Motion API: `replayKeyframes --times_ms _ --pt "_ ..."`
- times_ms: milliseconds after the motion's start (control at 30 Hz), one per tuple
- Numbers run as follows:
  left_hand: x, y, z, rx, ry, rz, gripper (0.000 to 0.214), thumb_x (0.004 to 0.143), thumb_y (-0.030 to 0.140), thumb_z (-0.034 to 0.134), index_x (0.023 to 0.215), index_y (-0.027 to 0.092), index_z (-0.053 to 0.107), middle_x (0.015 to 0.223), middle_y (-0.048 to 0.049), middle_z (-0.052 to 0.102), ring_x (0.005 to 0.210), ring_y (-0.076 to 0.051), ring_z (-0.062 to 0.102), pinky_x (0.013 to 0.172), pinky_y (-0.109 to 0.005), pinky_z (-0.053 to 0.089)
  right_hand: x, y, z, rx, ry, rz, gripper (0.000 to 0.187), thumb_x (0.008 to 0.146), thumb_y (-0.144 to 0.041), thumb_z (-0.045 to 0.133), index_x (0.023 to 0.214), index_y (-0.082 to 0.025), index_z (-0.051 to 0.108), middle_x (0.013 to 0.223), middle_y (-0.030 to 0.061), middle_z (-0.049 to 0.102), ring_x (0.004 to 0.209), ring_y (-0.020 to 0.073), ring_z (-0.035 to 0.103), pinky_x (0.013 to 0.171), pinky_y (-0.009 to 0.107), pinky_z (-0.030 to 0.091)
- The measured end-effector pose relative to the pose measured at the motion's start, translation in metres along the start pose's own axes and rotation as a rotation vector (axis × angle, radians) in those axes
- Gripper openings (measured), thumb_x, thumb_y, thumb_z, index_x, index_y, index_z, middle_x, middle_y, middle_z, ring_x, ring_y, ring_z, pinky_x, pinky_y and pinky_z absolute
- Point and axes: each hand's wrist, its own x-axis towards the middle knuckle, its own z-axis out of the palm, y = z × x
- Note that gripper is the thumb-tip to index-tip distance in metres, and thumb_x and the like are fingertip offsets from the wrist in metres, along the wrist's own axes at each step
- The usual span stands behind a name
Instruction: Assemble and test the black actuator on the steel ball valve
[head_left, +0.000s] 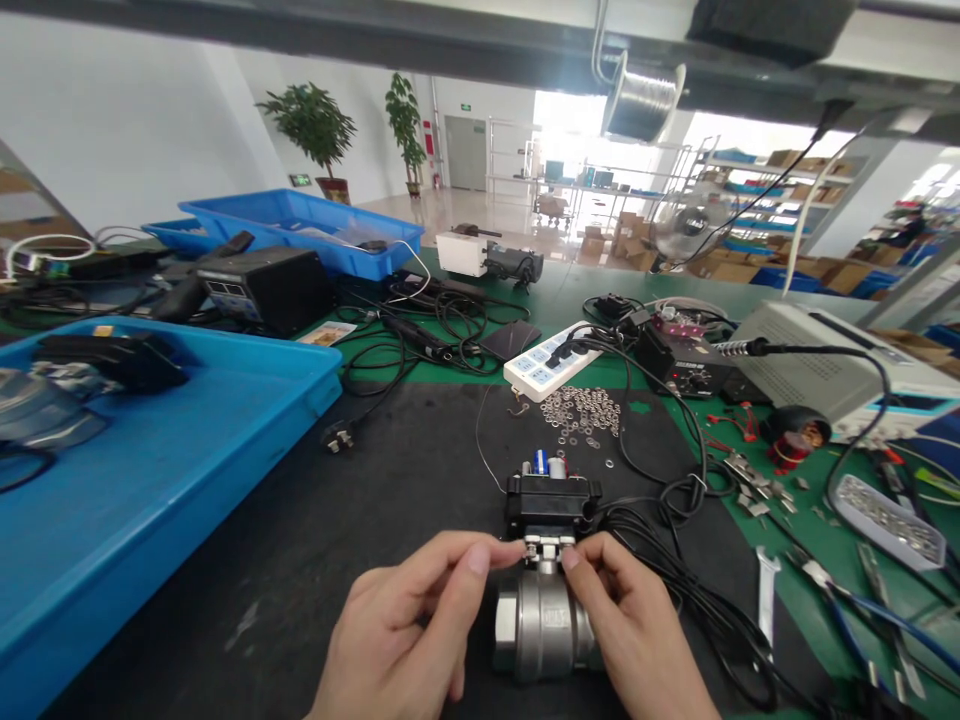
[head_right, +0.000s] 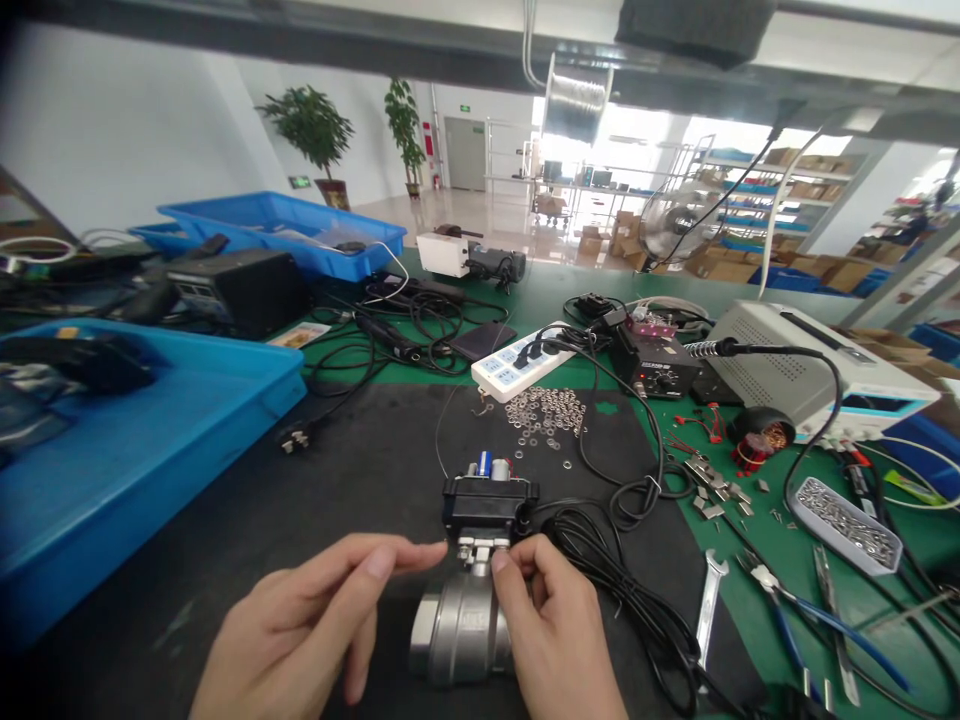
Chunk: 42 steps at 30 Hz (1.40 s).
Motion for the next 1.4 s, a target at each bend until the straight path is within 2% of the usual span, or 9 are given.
replayKeyframes --times_ms 200,333,467,700,800,900,1000,1167,1400 --pt "-0.002 -0.002 0.0 0.068 -0.11 0.042 0.042 0.099 0.057 0.048 0.112 0.025 0.072 0.04 0.0082 0.058 0.037 -0.002 0.055 0.047 -0.006 0.037 0.002 -0.001 0.002 0.004 -0.01 0.005 0.051 0.094 -0.069 0.054 0.089 -0.021 0.066 0.08 0.0001 0.061 0.075 0.0169 0.052 0.066 0.029 0.039" --pt "-0.003 -0.002 -0.001 -0.016 0.022 0.005 0.048 0.096 0.062 0.049 0.111 0.024 0.074 0.038 0.0084 0.055 0.036 -0.002 0.054 0.046 -0.006 0.038 0.001 0.0 0.002 -0.018 0.003 0.011 0.05 0.094 -0.069 0.055 0.087 -0.02 0.066 0.078 -0.0003 0.058 0.073 0.0166 0.05 0.064 0.03 0.036" --pt "-0.003 -0.005 0.0 0.006 -0.099 -0.031 0.042 0.095 0.059 0.055 0.114 0.025 0.073 0.041 0.0093 0.057 0.037 -0.002 0.055 0.041 -0.007 0.033 0.001 0.002 0.001 -0.027 0.005 0.005 0.05 0.095 -0.069 0.054 0.088 -0.021 0.066 0.078 -0.0005 0.059 0.073 0.0164 0.05 0.065 0.03 0.035" --pt "0.0 0.001 -0.004 0.189 0.138 0.343 0.023 0.1 0.038 0.054 0.109 0.033 0.075 0.048 0.0133 0.062 0.048 0.002 0.063 0.056 -0.002 0.045 0.002 0.001 0.004 -0.023 0.0 -0.008 0.049 0.096 -0.067 0.053 0.089 -0.021 0.066 0.08 -0.0003 0.06 0.073 0.0157 0.051 0.064 0.029 0.038" --pt "0.005 0.0 -0.003 0.342 0.178 0.577 0.017 0.099 0.03 0.058 0.107 0.03 0.073 0.073 0.0112 0.075 0.064 0.0 0.071 0.067 -0.004 0.052 -0.003 -0.006 0.0 -0.046 0.028 -0.034 0.046 0.097 -0.065 0.053 0.093 -0.022 0.066 0.081 -0.0001 0.06 0.073 0.0154 0.053 0.064 0.028 0.04" --pt "0.01 0.0 0.0 0.477 0.24 0.919 0.011 0.093 0.025 0.064 0.099 0.024 0.073 0.104 0.0061 0.08 0.092 -0.004 0.074 0.089 -0.009 0.054 -0.015 -0.013 -0.03 -0.122 0.148 -0.145 0.037 0.099 -0.058 0.055 0.097 -0.022 0.065 0.081 -0.0008 0.059 0.07 0.0133 0.056 0.063 0.026 0.043" --pt "0.014 0.002 0.005 0.55 0.219 1.077 0.013 0.091 0.032 0.068 0.098 0.023 0.074 0.103 0.0036 0.08 0.092 -0.008 0.071 0.086 -0.016 0.055 -0.029 -0.007 -0.088 -0.458 0.336 -0.353 0.02 0.102 -0.043 0.058 0.106 -0.024 0.063 0.082 -0.0022 0.06 0.064 0.0108 0.055 0.061 0.024 0.045" --pt "0.018 -0.005 0.022 0.684 0.106 1.121 0.04 0.084 0.058 0.073 0.111 0.029 0.074 0.113 0.0062 0.077 0.096 -0.014 0.067 0.082 -0.022 0.057 -0.037 0.026 -0.181 -1.31 0.053 -0.546 0.025 0.102 -0.014 0.049 0.122 -0.026 0.059 0.119 0.0047 0.067 0.102 0.0219 0.067 0.082 0.036 0.056" --pt "0.017 -0.014 0.028 0.839 0.035 1.162 0.052 0.081 0.037 0.082 0.128 0.02 0.067 0.125 -0.0019 0.073 0.106 -0.021 0.064 0.088 -0.032 0.063 -0.032 0.037 -0.192 -1.531 -0.165 -0.651 0.034 0.088 -0.001 0.054 0.11 -0.025 0.065 0.114 0.0038 0.071 0.099 0.0302 0.067 0.086 0.051 0.057"
